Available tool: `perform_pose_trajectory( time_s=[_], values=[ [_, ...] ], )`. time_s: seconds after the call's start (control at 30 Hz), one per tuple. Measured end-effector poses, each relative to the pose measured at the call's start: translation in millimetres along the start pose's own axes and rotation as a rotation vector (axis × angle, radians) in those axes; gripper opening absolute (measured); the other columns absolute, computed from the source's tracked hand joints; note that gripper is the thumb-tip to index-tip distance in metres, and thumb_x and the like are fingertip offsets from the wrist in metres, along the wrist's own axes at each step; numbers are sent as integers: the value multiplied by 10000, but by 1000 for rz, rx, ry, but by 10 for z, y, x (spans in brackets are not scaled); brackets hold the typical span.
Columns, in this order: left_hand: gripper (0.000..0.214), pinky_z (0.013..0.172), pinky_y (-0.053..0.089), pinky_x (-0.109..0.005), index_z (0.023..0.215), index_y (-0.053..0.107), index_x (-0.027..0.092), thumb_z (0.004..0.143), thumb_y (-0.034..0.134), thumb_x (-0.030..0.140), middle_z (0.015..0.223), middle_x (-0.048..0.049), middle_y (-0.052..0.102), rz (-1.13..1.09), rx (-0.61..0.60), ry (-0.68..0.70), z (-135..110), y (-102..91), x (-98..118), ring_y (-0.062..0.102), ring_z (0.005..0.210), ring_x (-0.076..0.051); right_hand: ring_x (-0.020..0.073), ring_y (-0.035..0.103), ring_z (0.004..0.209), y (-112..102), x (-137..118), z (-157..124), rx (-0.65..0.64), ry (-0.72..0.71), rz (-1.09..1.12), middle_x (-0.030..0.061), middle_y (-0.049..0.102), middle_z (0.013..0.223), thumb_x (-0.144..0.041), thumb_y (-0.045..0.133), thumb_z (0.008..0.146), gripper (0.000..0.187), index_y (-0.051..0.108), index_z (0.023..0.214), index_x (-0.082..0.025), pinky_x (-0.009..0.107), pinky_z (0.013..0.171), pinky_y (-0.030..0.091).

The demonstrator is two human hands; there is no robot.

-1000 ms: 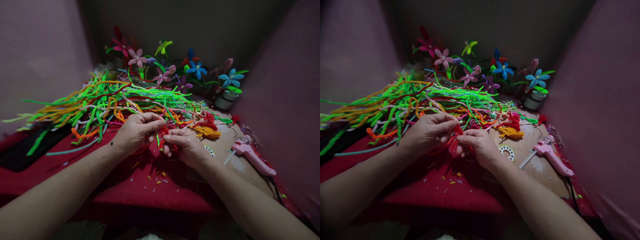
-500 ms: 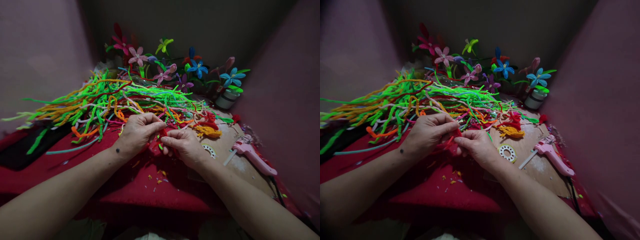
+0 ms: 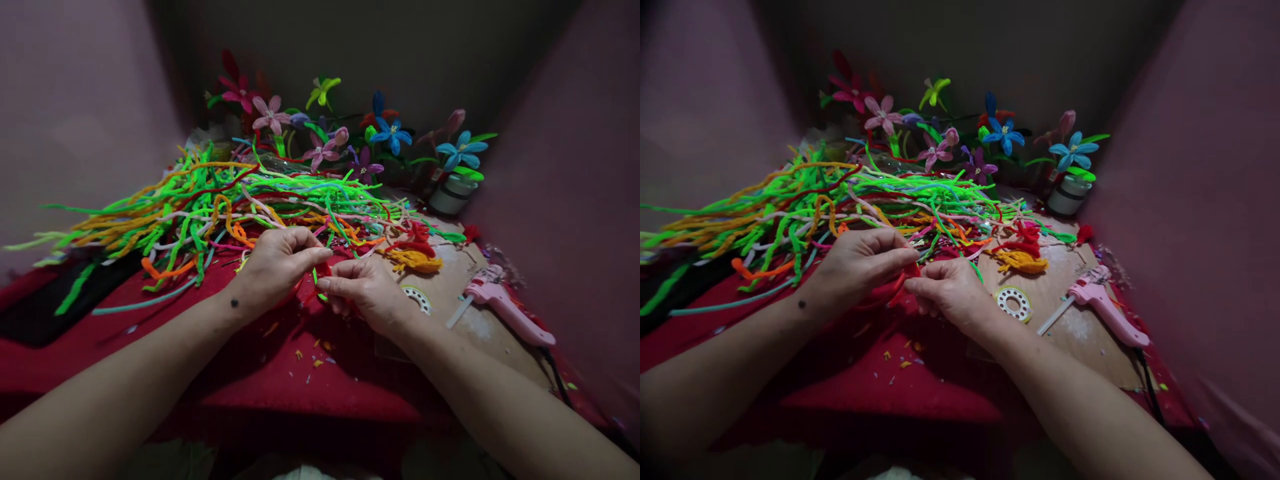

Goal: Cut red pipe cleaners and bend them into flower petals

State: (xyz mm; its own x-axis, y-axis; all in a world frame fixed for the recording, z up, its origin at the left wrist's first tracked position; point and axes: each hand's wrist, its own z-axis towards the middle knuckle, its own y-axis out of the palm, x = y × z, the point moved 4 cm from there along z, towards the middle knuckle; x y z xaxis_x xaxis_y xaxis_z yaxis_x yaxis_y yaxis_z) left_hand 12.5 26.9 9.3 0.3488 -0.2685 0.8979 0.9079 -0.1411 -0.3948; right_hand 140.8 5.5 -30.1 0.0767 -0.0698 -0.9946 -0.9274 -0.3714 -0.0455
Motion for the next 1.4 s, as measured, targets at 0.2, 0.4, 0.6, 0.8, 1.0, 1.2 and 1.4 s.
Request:
perform_pose_trajectory(
  time_s=[0.2,0.4,0.6,0.8,1.0,1.2,1.4],
  values=[
    [178,402,279,-178,688,641,127,691,666,303,509,34,523,-240,-113,-155,-19,35,-57,392,435,-47,44,411,348,-1,12,13,45,27,108,-36,526,408,-262,669,699,283,529,484,-143,190,383,283],
    [188,364,213,-156,657,611,113,685,694,279,447,54,471,-413,-161,-232,-33,50,-75,347,381,-20,80,543,450,27,75,56,-124,53,390,7,634,543,-311,695,702,198,632,648,-131,190,445,388],
    [215,383,240,-164,551,574,113,686,677,245,453,52,452,-329,-74,-182,-46,43,-63,336,408,-23,63,519,410,33,114,71,-114,94,439,15,630,519,-274,715,683,208,634,579,-114,178,425,371],
    [184,460,330,-175,571,605,120,693,661,246,539,31,522,-156,8,-83,-64,51,-26,435,512,-56,69,490,361,52,106,53,-84,104,380,5,603,461,-263,729,652,233,602,520,-119,189,382,354],
    [208,414,276,-182,667,605,137,720,645,334,541,46,498,-179,-40,-132,-20,9,-60,371,451,-46,76,541,432,12,92,58,-18,65,420,6,631,553,-276,741,651,218,583,622,-129,173,387,342],
    [167,386,236,-210,657,566,165,713,625,311,438,59,445,-110,-341,-232,-36,42,-156,326,365,-64,81,526,435,-61,88,81,121,-2,405,-17,609,546,-295,726,665,226,551,679,-154,198,427,390],
    [162,574,318,-235,596,588,172,746,548,218,563,18,514,397,-52,305,-81,15,-20,438,565,-103,55,446,393,-75,22,39,202,-47,215,-21,569,486,-295,689,685,219,548,609,-145,185,399,325]
  ],
)
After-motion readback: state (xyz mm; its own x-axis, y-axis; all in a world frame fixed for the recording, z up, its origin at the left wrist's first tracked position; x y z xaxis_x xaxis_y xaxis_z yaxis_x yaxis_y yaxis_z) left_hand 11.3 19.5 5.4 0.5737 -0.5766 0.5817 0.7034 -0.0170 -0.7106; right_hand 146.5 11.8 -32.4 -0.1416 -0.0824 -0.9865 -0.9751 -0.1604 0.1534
